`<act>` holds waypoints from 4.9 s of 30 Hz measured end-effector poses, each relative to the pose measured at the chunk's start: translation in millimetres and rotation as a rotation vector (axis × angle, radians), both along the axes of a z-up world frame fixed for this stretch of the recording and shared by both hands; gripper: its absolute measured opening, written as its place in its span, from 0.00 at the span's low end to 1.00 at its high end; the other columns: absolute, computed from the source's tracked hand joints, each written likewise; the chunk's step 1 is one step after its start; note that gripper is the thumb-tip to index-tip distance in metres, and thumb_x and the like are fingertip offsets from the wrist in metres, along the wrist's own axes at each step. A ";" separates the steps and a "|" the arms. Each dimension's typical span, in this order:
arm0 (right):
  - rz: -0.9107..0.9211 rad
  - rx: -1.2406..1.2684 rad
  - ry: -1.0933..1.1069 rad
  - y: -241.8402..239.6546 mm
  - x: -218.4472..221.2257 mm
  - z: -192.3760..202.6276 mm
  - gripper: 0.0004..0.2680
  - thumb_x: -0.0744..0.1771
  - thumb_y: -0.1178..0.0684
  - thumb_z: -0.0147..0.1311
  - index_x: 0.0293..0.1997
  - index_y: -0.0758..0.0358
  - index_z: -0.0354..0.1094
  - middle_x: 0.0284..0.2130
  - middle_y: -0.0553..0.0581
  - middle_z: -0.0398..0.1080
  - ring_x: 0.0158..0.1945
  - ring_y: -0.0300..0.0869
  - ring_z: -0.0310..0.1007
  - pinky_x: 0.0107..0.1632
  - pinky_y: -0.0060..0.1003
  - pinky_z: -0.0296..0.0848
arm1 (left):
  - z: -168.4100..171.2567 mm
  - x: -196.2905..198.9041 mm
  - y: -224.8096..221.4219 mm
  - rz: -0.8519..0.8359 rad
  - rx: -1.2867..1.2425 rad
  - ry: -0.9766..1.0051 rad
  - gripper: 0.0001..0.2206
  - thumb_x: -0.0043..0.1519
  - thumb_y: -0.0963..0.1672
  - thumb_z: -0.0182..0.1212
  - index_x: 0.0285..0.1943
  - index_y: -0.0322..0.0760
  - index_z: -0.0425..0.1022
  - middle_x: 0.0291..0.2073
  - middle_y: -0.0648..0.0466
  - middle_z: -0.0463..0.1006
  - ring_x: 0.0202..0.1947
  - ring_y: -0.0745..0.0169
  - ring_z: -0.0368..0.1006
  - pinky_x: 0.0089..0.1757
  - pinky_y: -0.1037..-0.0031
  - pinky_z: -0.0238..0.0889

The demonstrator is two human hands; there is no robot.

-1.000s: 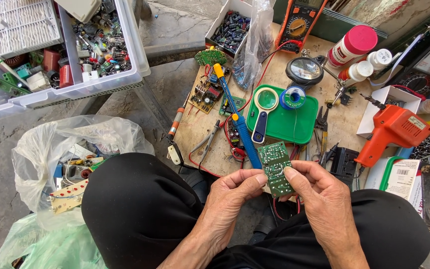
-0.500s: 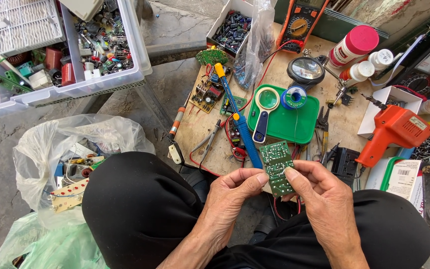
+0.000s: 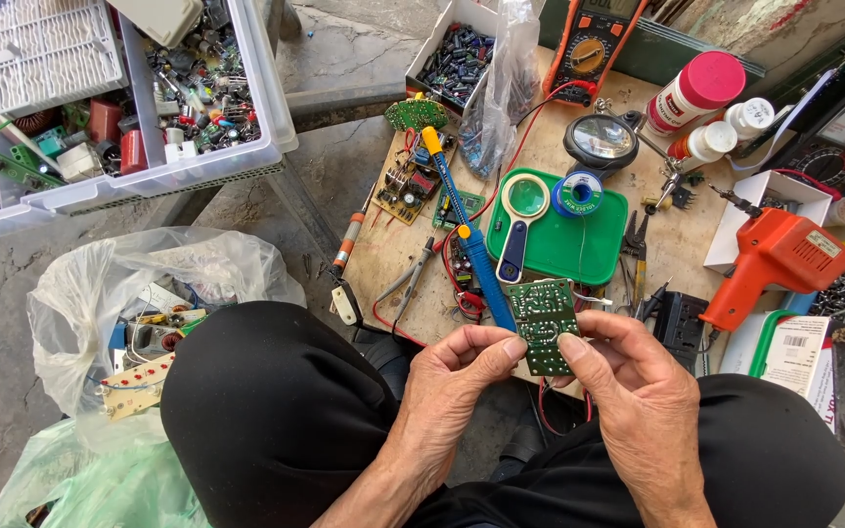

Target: Desoldering electronic components from a printed circuit board using a soldering iron and a desoldering pump.

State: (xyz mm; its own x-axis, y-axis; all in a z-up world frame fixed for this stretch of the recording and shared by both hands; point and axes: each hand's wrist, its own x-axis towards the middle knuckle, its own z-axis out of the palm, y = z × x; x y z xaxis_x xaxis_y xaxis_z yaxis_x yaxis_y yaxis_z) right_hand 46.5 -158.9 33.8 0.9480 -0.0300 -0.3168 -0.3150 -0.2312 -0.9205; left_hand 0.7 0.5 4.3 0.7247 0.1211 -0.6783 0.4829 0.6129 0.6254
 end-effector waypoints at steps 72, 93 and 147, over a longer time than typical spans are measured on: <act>0.015 0.904 0.202 -7.2 4.9 -19.8 0.26 0.72 0.36 0.47 0.65 0.76 0.71 0.64 0.86 0.75 0.68 0.68 0.77 0.69 0.58 0.72 | 2.1 6.2 -19.1 -0.084 1.377 -0.825 0.09 0.69 0.42 0.69 0.57 0.50 0.82 0.42 0.57 0.81 0.38 0.59 0.78 0.40 0.68 0.71; -0.131 0.114 0.147 0.9 -4.6 -25.4 0.14 0.69 0.58 0.60 0.57 0.82 0.78 0.14 0.78 0.74 0.15 0.54 0.71 0.21 0.45 0.74 | 14.2 17.6 -1.9 -0.082 -0.054 0.058 0.12 0.63 0.43 0.72 0.53 0.34 0.87 0.37 0.53 0.86 0.33 0.69 0.72 0.42 0.75 0.71; -0.045 -0.057 0.136 11.6 -9.5 -18.1 0.11 0.69 0.60 0.63 0.53 0.81 0.78 0.20 0.73 0.79 0.20 0.53 0.80 0.25 0.42 0.81 | 1.8 8.1 8.0 -0.027 0.015 0.030 0.11 0.62 0.44 0.72 0.49 0.34 0.91 0.42 0.53 0.90 0.42 0.67 0.82 0.48 0.74 0.74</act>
State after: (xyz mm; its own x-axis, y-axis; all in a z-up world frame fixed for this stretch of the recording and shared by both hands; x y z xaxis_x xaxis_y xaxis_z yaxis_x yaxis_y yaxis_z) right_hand 36.9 -147.3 15.7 0.8938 -0.0936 -0.4385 -0.4469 -0.2647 -0.8545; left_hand 8.8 8.5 6.1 0.7072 0.1123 -0.6981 0.5179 0.5899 0.6195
